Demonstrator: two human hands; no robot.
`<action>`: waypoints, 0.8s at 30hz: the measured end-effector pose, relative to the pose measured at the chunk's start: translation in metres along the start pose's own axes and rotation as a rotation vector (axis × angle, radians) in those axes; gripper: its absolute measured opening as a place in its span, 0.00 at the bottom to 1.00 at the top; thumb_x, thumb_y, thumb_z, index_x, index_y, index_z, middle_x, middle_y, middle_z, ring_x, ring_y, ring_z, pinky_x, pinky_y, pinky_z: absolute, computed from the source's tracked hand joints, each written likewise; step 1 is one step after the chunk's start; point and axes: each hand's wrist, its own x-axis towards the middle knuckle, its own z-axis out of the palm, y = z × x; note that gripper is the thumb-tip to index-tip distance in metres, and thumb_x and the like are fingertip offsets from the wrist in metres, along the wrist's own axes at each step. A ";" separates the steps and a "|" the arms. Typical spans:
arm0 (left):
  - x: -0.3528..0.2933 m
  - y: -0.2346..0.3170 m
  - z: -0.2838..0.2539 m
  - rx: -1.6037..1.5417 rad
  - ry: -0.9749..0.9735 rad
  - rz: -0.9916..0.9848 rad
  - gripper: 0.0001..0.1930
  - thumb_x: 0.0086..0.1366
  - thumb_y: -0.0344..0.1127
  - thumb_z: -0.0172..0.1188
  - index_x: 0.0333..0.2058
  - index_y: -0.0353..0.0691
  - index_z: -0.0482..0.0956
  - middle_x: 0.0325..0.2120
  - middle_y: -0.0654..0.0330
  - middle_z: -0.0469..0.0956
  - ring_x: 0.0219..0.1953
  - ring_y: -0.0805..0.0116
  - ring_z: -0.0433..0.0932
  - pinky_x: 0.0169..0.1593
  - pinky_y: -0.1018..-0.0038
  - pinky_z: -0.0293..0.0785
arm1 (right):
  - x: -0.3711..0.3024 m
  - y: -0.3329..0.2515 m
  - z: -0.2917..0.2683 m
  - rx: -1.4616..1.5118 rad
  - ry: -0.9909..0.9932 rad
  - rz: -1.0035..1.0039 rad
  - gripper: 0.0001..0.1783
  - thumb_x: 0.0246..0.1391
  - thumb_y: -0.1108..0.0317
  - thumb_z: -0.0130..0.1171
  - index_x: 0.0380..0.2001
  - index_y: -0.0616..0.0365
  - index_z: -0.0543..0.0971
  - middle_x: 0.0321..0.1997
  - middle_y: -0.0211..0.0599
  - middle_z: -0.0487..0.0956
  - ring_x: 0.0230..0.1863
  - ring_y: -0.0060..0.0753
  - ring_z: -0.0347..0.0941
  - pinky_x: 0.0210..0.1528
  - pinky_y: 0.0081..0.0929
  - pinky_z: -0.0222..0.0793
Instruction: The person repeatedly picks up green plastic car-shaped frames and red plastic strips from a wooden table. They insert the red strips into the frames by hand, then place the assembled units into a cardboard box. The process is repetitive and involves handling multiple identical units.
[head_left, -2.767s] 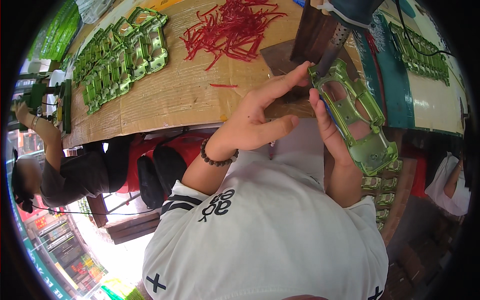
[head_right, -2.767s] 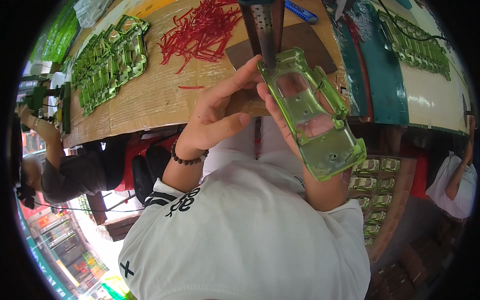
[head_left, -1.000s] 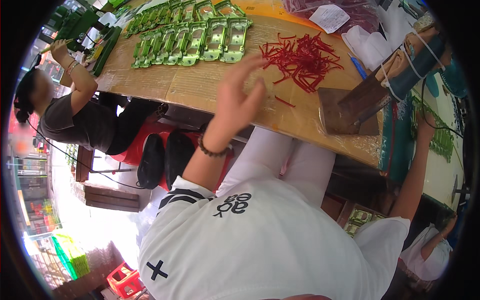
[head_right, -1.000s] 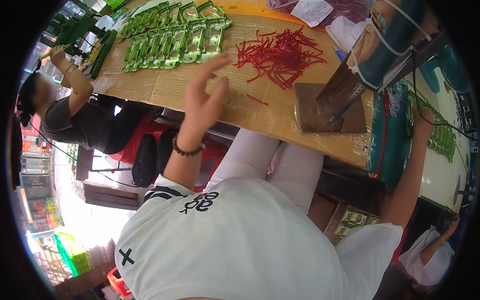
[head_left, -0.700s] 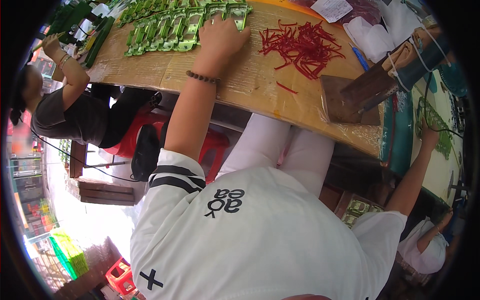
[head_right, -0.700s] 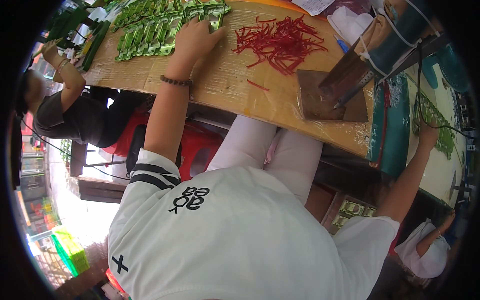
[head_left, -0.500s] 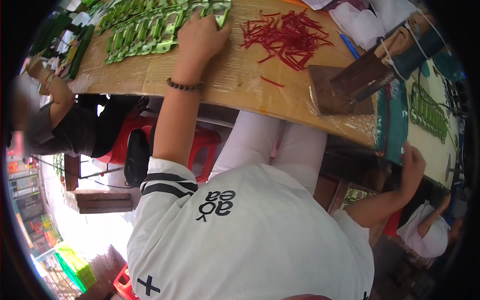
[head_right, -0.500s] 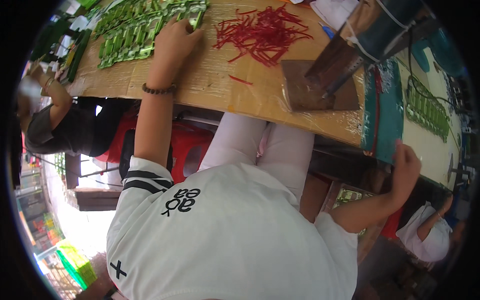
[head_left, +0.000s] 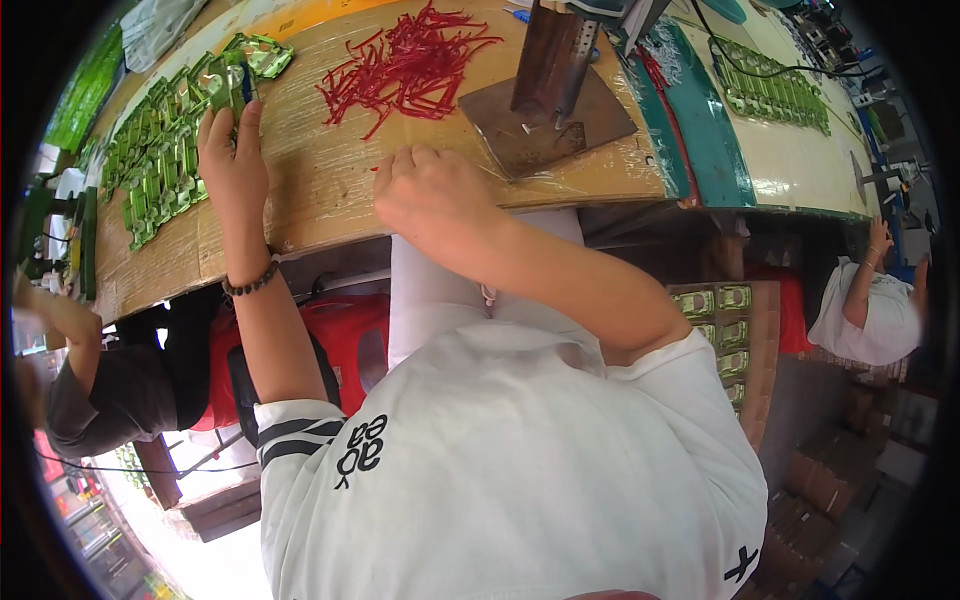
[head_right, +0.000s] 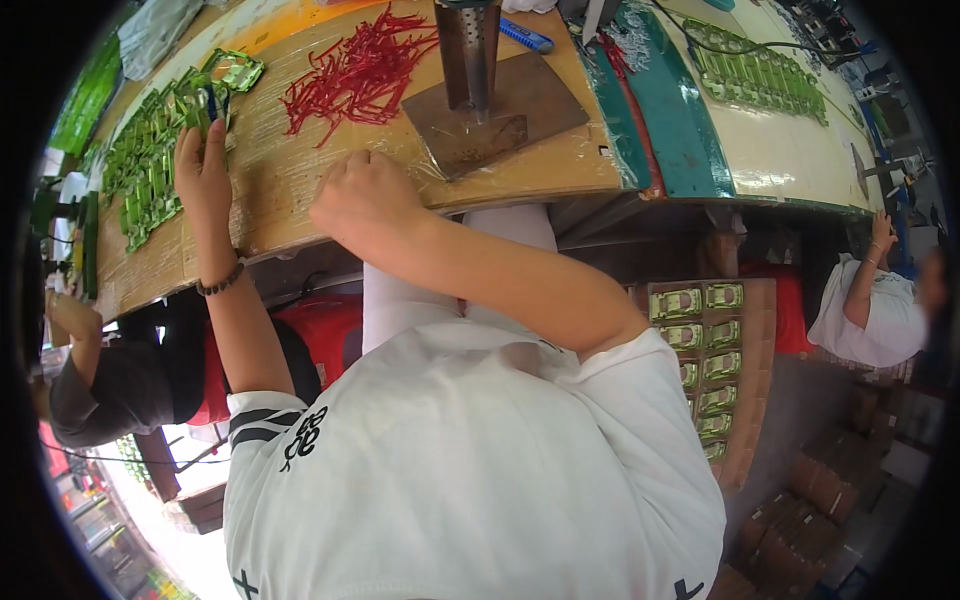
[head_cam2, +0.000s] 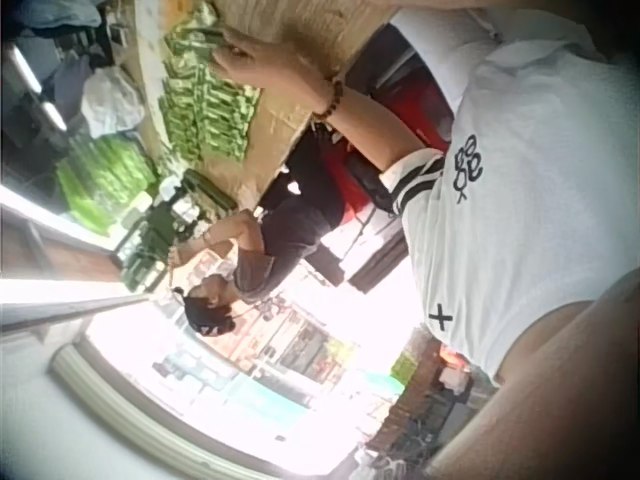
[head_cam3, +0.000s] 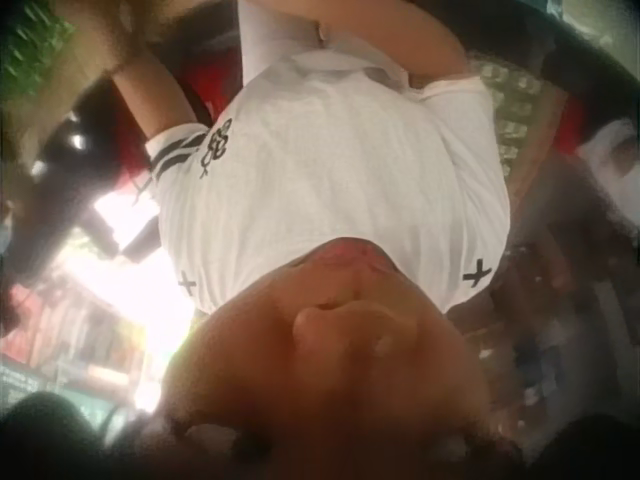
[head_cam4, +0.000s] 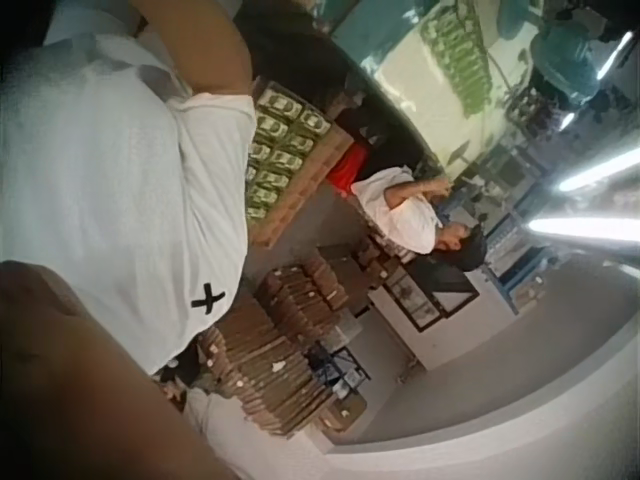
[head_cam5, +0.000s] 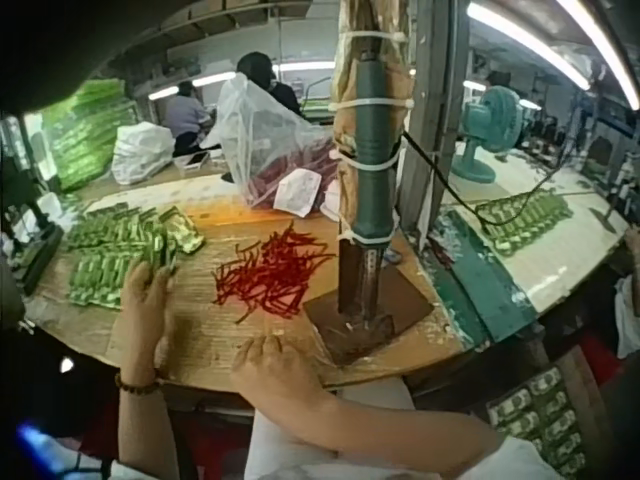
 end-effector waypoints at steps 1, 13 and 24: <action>-0.005 -0.001 -0.006 -0.043 0.034 0.008 0.17 0.61 0.39 0.56 0.20 0.32 0.65 0.22 0.57 0.60 0.25 0.64 0.59 0.31 0.72 0.60 | 0.001 0.000 -0.005 0.028 -0.019 -0.029 0.12 0.34 0.72 0.55 0.26 0.66 0.75 0.24 0.41 0.75 0.29 0.33 0.74 0.28 0.27 0.71; -0.124 0.078 -0.047 -1.126 -0.350 -0.478 0.09 0.60 0.31 0.55 0.35 0.30 0.75 0.44 0.56 0.71 0.43 0.75 0.67 0.46 0.79 0.61 | -0.009 0.023 -0.038 0.668 0.687 0.005 0.14 0.36 0.82 0.56 0.31 0.58 0.80 0.31 0.38 0.79 0.31 0.37 0.76 0.33 0.27 0.72; -0.124 0.095 -0.047 -1.166 -0.630 -0.332 0.11 0.58 0.35 0.58 0.28 0.30 0.74 0.52 0.46 0.65 0.49 0.62 0.66 0.52 0.68 0.60 | -0.016 0.030 -0.042 0.643 0.735 -0.193 0.16 0.31 0.82 0.58 0.30 0.61 0.80 0.31 0.42 0.79 0.29 0.37 0.77 0.29 0.25 0.73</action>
